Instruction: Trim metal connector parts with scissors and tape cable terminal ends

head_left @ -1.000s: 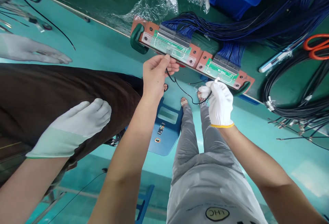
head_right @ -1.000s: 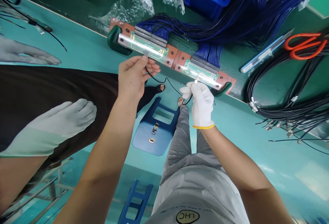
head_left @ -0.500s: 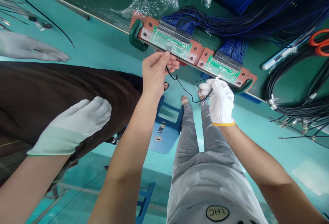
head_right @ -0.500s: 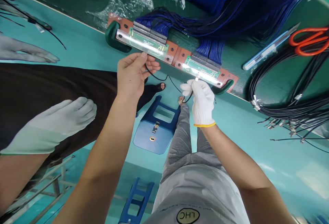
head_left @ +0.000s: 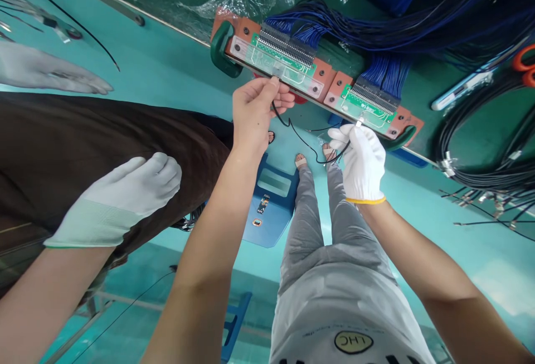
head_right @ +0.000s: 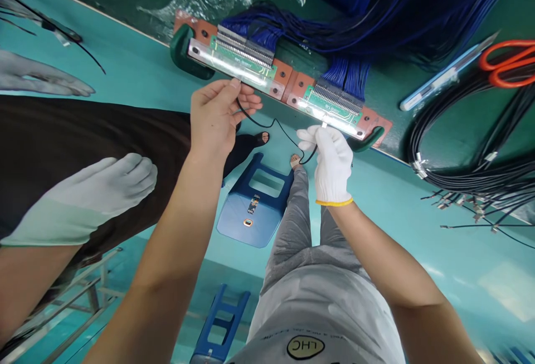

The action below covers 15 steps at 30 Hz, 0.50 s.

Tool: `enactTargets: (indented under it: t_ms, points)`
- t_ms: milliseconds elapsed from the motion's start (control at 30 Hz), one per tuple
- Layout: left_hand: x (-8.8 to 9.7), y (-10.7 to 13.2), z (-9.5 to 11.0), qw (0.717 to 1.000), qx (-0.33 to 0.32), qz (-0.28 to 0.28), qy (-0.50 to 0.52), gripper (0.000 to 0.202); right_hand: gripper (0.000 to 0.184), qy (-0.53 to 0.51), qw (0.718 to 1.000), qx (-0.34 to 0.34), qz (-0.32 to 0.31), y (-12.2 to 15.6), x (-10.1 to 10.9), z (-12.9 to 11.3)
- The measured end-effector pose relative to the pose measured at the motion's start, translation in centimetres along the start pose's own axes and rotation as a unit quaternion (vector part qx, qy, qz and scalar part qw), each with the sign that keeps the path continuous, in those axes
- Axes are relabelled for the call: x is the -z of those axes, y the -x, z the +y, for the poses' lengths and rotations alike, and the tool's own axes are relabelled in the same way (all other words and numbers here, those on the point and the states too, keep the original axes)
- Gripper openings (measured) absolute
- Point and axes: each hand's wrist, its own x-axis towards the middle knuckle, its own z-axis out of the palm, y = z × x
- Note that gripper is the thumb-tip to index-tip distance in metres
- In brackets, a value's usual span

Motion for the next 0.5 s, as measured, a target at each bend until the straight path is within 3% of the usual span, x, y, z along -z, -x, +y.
enactTargets:
  t_ms: [500]
  points:
    - [0.44,-0.10,0.54,0.999,0.037,-0.008,-0.012,0.026,0.015,-0.022,0.999,-0.003,0.034,0.01,-0.99,-0.43]
